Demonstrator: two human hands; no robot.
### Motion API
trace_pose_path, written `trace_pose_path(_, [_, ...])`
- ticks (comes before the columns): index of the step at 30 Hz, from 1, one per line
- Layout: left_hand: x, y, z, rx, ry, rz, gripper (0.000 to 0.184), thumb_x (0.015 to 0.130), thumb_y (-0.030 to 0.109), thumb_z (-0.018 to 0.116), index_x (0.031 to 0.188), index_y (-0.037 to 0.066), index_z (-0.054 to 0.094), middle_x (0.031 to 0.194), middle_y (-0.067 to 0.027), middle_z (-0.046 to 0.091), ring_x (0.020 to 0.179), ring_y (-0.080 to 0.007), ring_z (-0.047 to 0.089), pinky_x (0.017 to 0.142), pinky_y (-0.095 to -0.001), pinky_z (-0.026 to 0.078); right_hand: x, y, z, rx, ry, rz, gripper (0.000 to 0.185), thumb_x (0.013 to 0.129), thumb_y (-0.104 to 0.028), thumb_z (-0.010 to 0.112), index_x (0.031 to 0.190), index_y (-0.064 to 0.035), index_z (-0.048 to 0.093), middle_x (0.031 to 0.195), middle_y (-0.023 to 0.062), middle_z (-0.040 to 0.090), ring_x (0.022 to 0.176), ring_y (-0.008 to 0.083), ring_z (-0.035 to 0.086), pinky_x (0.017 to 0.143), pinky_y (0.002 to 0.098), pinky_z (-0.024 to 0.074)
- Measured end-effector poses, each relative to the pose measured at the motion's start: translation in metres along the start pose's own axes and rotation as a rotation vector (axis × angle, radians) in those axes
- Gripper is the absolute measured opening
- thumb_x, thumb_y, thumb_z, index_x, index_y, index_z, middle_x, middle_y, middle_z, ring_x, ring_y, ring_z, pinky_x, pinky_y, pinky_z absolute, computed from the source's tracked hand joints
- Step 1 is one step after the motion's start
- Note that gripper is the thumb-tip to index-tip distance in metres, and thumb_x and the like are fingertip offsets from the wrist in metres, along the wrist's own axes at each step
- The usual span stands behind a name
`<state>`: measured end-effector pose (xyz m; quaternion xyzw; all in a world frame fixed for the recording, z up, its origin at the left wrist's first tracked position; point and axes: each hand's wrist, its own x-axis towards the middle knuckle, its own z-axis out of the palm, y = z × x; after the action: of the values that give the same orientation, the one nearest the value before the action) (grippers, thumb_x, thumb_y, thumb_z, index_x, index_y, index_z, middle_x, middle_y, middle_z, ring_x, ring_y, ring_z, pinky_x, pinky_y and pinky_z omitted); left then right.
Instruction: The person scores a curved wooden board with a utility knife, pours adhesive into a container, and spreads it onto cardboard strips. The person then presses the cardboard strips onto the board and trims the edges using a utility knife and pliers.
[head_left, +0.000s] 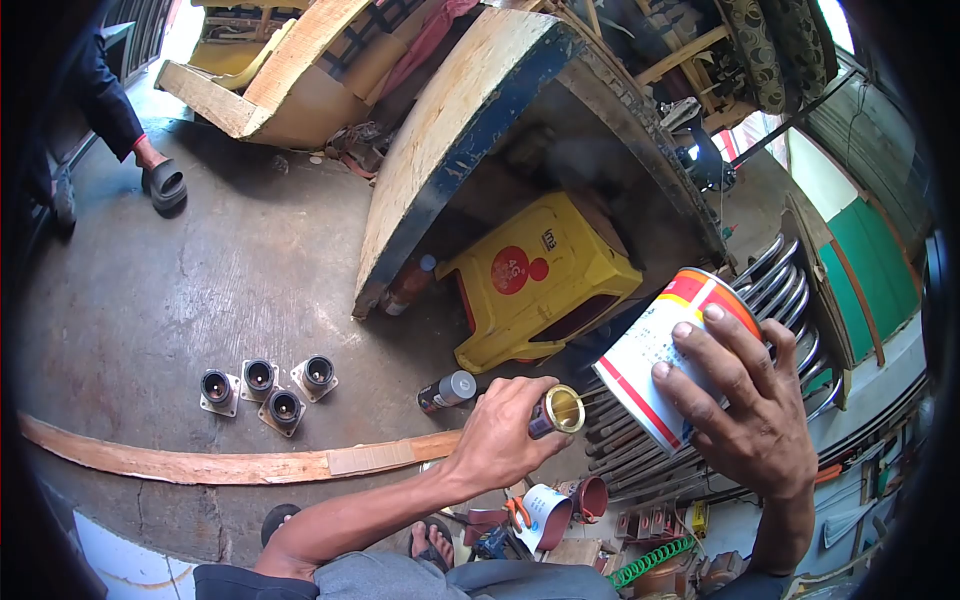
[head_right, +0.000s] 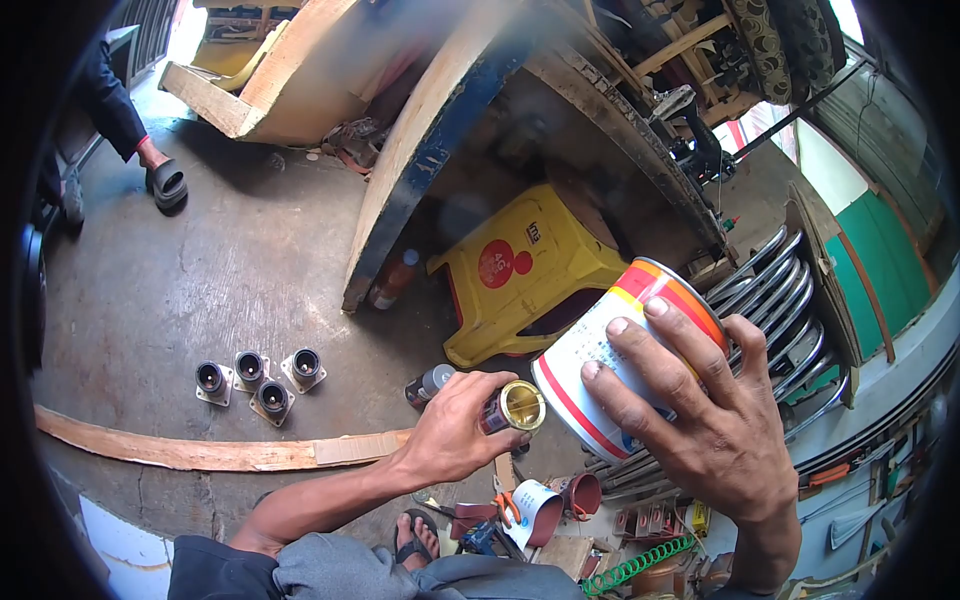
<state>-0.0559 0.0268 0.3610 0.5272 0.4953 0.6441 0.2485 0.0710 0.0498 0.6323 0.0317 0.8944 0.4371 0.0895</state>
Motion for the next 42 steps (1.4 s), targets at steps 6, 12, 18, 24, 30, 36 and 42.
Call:
trace_pose_path(6, [0.001, 0.003, -0.001, -0.003, 0.002, 0.009, 0.066, 0.080, 0.026, 0.084, 0.133, -0.002, 0.058, 0.121, -0.0198, 0.066, 0.118, -0.0360, 0.060, 0.104, -0.0444, 0.046, 0.001, -0.003, -0.007, -0.007, -0.034, 0.026, 0.056, 0.085, -0.028, 0.075, 0.139, -0.0336, 0.060, 0.153, -0.0040, 0.049, 0.145, 0.0192, 0.044, 0.113, 0.0516, 0.0330])
trace_pose_path(12, [0.000, -0.001, 0.001, 0.023, 0.012, 0.032, 0.067, 0.079, 0.028, 0.086, 0.133, -0.001, 0.059, 0.119, -0.0191, 0.066, 0.115, -0.0353, 0.061, 0.102, -0.0443, 0.047, 0.000, -0.004, -0.007, -0.001, -0.034, 0.012, 0.051, 0.091, -0.027, 0.069, 0.141, -0.0324, 0.060, 0.152, -0.0023, 0.049, 0.144, 0.0196, 0.045, 0.112, 0.0523, 0.0335])
trace_pose_path(18, [0.000, -0.001, 0.003, 0.021, 0.029, 0.031, 0.067, 0.079, 0.030, 0.087, 0.132, 0.000, 0.059, 0.119, -0.0190, 0.066, 0.114, -0.0350, 0.062, 0.101, -0.0441, 0.048, -0.001, -0.003, 0.000, 0.014, -0.018, 0.002, 0.053, 0.091, -0.027, 0.069, 0.142, -0.0323, 0.058, 0.152, -0.0017, 0.049, 0.144, 0.0196, 0.045, 0.111, 0.0532, 0.0342])
trace_pose_path(24, [0.000, -0.001, 0.002, 0.019, 0.010, 0.025, 0.066, 0.080, 0.029, 0.087, 0.132, 0.000, 0.059, 0.120, -0.0187, 0.066, 0.114, -0.0346, 0.062, 0.101, -0.0439, 0.048, 0.000, -0.004, 0.002, 0.024, -0.030, 0.004, 0.054, 0.091, -0.027, 0.068, 0.143, -0.0328, 0.057, 0.153, -0.0015, 0.048, 0.144, 0.0196, 0.044, 0.111, 0.0545, 0.0345])
trace_pose_path(30, [0.000, -0.001, 0.000, 0.006, 0.007, 0.041, 0.066, 0.079, 0.026, 0.087, 0.132, -0.001, 0.059, 0.121, -0.0188, 0.066, 0.114, -0.0358, 0.060, 0.100, -0.0447, 0.047, 0.000, -0.004, 0.002, 0.004, -0.028, -0.007, 0.053, 0.092, -0.027, 0.066, 0.144, -0.0332, 0.057, 0.154, -0.0013, 0.047, 0.144, 0.0194, 0.044, 0.110, 0.0553, 0.0349])
trace_pose_path(36, [0.000, -0.002, 0.000, -0.012, 0.010, 0.030, 0.065, 0.078, 0.022, 0.086, 0.132, -0.002, 0.058, 0.120, -0.0193, 0.065, 0.114, -0.0375, 0.058, 0.101, -0.0456, 0.047, 0.000, -0.003, 0.001, 0.018, -0.037, -0.001, 0.052, 0.092, -0.026, 0.065, 0.143, -0.0333, 0.057, 0.154, -0.0014, 0.047, 0.144, 0.0193, 0.043, 0.111, 0.0551, 0.0343])
trace_pose_path(42, [-0.001, 0.002, -0.001, -0.053, -0.012, -0.019, 0.065, 0.080, 0.023, 0.085, 0.133, -0.002, 0.058, 0.121, -0.0207, 0.064, 0.113, -0.0377, 0.063, 0.099, -0.0449, 0.051, -0.002, -0.003, 0.002, 0.009, -0.041, -0.002, 0.051, 0.092, -0.026, 0.065, 0.142, -0.0327, 0.058, 0.154, -0.0010, 0.048, 0.144, 0.0194, 0.043, 0.110, 0.0544, 0.0344])
